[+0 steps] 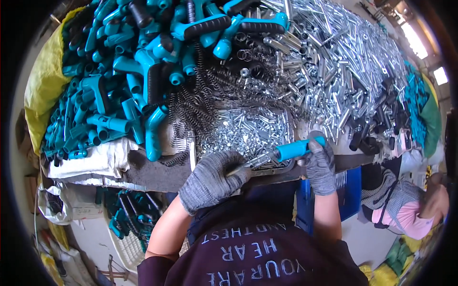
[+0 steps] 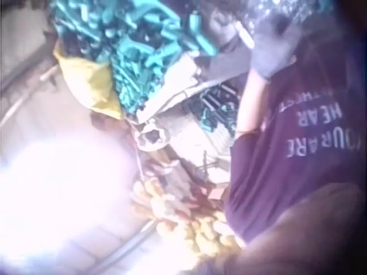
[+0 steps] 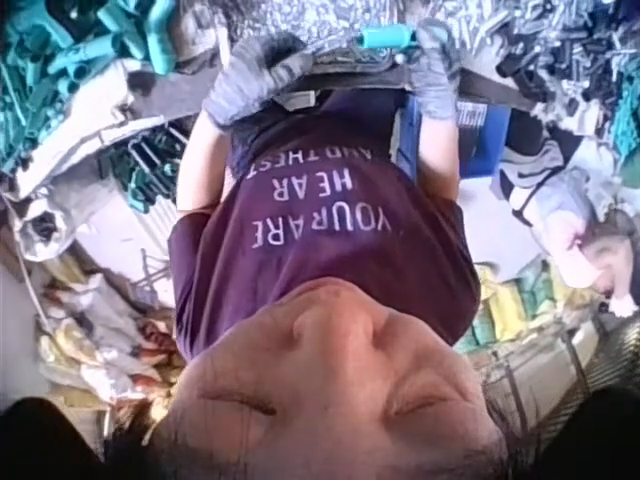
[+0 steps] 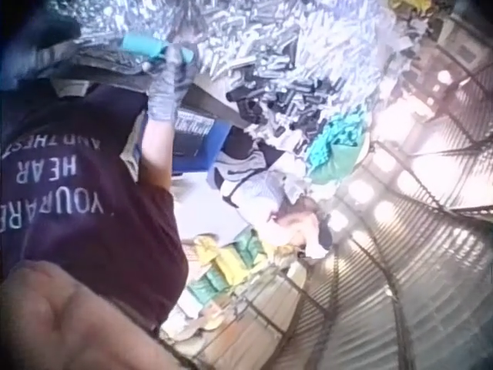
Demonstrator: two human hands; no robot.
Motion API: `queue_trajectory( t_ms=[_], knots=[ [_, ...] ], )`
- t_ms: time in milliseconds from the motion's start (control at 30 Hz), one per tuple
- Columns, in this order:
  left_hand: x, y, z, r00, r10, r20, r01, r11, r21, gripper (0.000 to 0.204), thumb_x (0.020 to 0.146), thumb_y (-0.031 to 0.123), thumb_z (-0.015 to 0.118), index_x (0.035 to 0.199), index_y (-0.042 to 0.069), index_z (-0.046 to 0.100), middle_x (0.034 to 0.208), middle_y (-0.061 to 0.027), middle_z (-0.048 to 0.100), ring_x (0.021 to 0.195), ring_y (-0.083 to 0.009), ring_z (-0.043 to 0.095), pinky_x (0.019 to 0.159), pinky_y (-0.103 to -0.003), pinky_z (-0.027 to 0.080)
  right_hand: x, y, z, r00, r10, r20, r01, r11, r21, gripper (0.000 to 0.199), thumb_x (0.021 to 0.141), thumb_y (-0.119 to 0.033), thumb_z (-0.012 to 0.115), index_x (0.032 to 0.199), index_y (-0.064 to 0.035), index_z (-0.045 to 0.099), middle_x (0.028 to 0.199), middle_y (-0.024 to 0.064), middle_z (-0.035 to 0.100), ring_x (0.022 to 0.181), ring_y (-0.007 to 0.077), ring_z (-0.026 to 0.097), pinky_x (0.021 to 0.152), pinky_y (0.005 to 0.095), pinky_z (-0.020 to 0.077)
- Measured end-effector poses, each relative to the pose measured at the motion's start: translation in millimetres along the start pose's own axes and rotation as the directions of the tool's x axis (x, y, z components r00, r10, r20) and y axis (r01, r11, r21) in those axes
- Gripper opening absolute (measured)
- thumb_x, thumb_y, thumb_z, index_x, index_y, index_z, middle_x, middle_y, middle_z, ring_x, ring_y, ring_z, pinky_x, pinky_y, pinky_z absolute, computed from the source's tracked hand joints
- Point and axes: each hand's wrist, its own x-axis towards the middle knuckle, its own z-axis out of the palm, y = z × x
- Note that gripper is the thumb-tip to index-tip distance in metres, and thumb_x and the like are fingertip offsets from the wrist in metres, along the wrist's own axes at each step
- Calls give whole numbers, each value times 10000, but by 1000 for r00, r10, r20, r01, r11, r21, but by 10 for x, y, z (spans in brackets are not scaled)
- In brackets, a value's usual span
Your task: Assembling hardware components, specifically plastic handles and metal tubes, at a manufacturing workbench.
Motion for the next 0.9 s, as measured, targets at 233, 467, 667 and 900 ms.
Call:
queue_trajectory(
  t_ms=[233, 467, 667, 900],
  knots=[
    [-70, 101, 32, 994, -112, 4, 112, 991, -75, 315, 966, 261, 566, 993, -31, 683, 709, -162, 665, 681, -229, 665, 675, -371, 514, -75, -108, 278, 942, 94, 321, -87, 996, -37, 415, 923, -349, 673, 1159, -38, 531, 956, 58, 588, 796, 160, 655, 655, 274, 606],
    [-77, -88, 221, 992, -69, -105, 60, 994, -91, 357, 1027, 242, 471, 1124, -34, 675, 816, -136, 703, 745, -162, 659, 699, -320, 527, -107, -59, 392, 847, 260, 465, -270, 962, -47, 484, 960, -468, 582, 1156, -35, 496, 861, 148, 642, 620, 233, 693, 502, 288, 577],
    [-115, -104, 268, 975, -37, -218, 47, 998, 39, 363, 1031, 255, 465, 1163, -18, 665, 878, -143, 706, 763, -170, 661, 723, -333, 531, -145, -49, 420, 810, 301, 503, -333, 942, -28, 418, 990, -419, 554, 1173, -50, 481, 865, 154, 653, 619, 239, 697, 500, 281, 567],
    [-127, -107, 298, 1000, 1, -20, -5, 982, -189, 424, 966, 231, 611, 1303, -22, 564, 989, -147, 698, 896, -173, 660, 817, -323, 512, -215, 109, 583, 877, 176, 446, -54, 961, -272, 379, 993, -395, 548, 1128, -44, 596, 991, 68, 625, 948, 163, 584, 900, 318, 460]
  ],
)
